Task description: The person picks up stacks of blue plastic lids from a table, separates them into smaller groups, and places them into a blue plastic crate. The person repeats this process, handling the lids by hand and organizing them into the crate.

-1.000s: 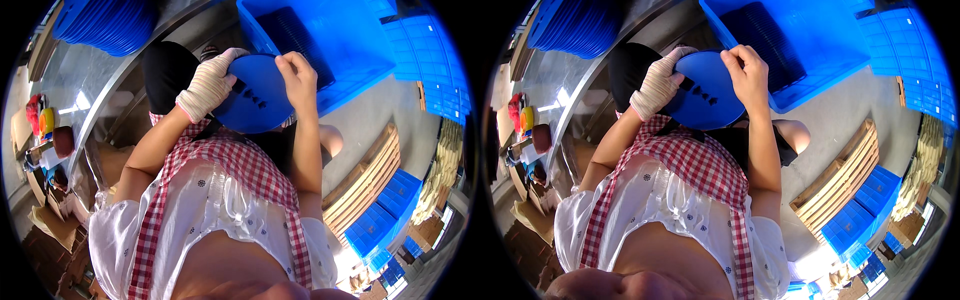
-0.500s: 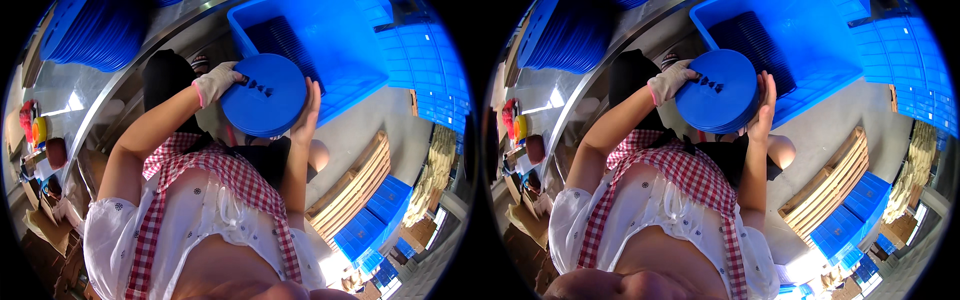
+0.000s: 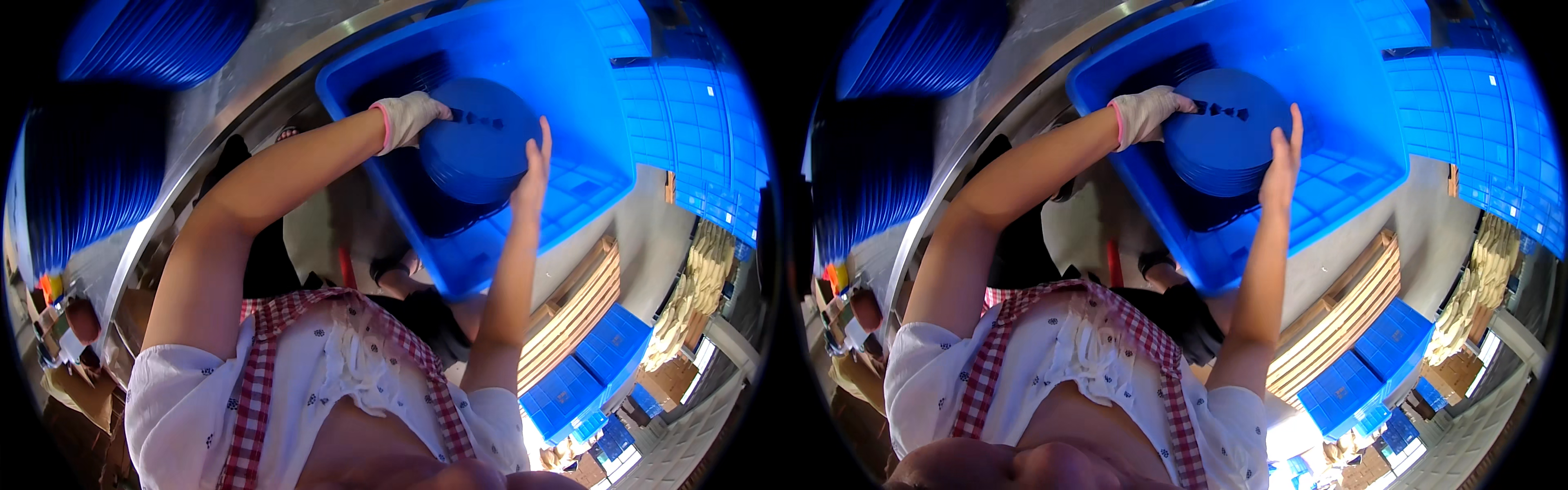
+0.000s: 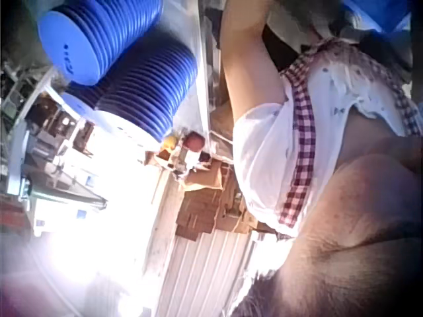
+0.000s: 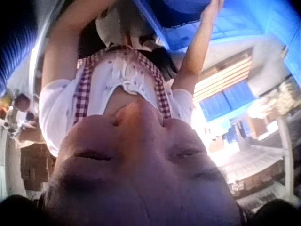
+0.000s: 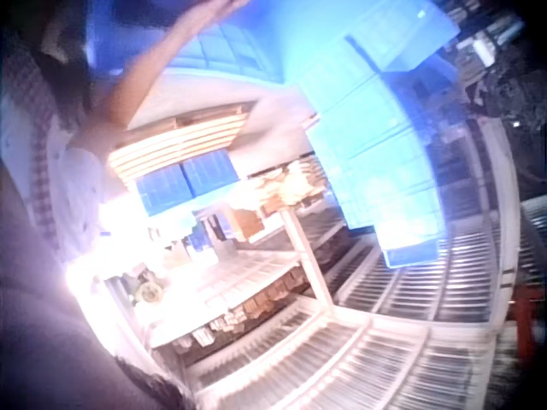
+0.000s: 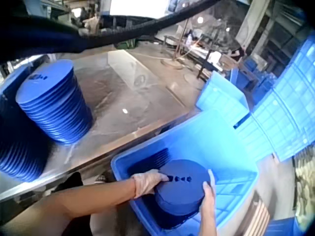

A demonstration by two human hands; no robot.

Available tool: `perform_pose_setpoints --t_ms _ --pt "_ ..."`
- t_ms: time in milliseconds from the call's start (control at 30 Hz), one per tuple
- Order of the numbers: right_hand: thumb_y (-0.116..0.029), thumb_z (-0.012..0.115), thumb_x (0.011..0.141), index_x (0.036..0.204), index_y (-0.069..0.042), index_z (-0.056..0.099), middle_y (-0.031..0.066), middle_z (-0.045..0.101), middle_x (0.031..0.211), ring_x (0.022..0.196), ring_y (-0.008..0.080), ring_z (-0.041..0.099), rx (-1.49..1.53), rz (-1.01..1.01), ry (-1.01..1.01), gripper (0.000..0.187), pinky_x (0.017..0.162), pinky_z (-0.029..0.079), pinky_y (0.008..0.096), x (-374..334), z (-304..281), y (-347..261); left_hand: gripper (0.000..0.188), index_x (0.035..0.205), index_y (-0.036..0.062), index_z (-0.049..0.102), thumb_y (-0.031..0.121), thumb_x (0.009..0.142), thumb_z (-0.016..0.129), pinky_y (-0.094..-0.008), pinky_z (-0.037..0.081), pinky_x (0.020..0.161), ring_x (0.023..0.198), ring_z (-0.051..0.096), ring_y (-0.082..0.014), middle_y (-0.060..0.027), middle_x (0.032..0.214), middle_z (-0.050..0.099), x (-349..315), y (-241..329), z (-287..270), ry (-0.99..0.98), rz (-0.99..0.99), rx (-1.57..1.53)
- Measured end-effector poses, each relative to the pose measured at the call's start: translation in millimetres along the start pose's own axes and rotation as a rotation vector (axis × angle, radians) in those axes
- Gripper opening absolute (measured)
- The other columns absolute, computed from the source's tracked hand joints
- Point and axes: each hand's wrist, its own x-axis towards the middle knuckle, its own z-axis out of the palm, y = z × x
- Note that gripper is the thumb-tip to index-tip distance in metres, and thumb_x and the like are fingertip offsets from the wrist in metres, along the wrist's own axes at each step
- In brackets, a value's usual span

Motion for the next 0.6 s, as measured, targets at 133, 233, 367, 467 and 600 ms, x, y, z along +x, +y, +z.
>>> perform_pose_setpoints --t_ms 133,233,367,467,600 --pt "-0.019 0.047 0.095 0.141 -0.004 0.046 0.0160 0.051 0.138 0.126 0.0259 0.049 -0.006 0.223 -0.039 0.049 0.105 0.038 0.0350 98 -15 10 0.042 0.130 0.0011 0.043 0.025 0.097 0.052 -0.0561 0.046 0.100 0.113 0.060 -0.0298 -0.0166 0.125 0.056 34 37 -2 -0.180 -0.080 -0.038" --pt "-0.019 0.047 0.094 0.139 -0.003 0.048 0.0167 0.055 0.134 0.123 0.0264 0.051 -0.078 0.371 -0.092 0.048 0.104 0.039 0.0338 156 -18 26 0.041 0.130 0.0040 0.043 0.032 0.100 0.046 -0.0540 0.050 0.097 0.110 0.063 -0.0272 -0.0143 0.124 0.057 67 51 -10 -0.217 -0.101 -0.037" --pt "-0.020 0.048 0.096 0.136 -0.002 0.052 0.0149 0.059 0.129 0.117 0.0246 0.057 -0.196 0.538 -0.148 0.044 0.100 0.043 0.0348 218 1 51 0.041 0.126 0.0043 0.046 0.037 0.102 0.039 -0.0456 0.059 0.086 0.104 0.066 -0.0233 -0.0115 0.113 0.063 107 59 -23 -0.075 -0.115 -0.152" --pt "-0.022 0.050 0.096 0.125 0.000 0.059 0.0137 0.065 0.118 0.105 0.0228 0.063 -0.301 0.564 -0.172 0.037 0.091 0.049 0.0343 257 6 74 0.037 0.127 0.0088 0.047 0.036 0.103 0.040 -0.0462 0.057 0.087 0.103 0.066 -0.0230 -0.0072 0.116 0.064 134 55 -32 -0.029 -0.112 -0.310" --pt "-0.025 0.051 0.094 0.115 0.000 0.063 0.0148 0.068 0.112 0.099 0.0242 0.063 -0.404 0.629 -0.195 0.035 0.090 0.046 0.0338 284 34 78 0.039 0.132 0.0120 0.044 0.037 0.104 0.040 -0.0469 0.057 0.087 0.109 0.063 -0.0209 -0.0077 0.125 0.060 146 55 -38 0.026 -0.048 -0.469"
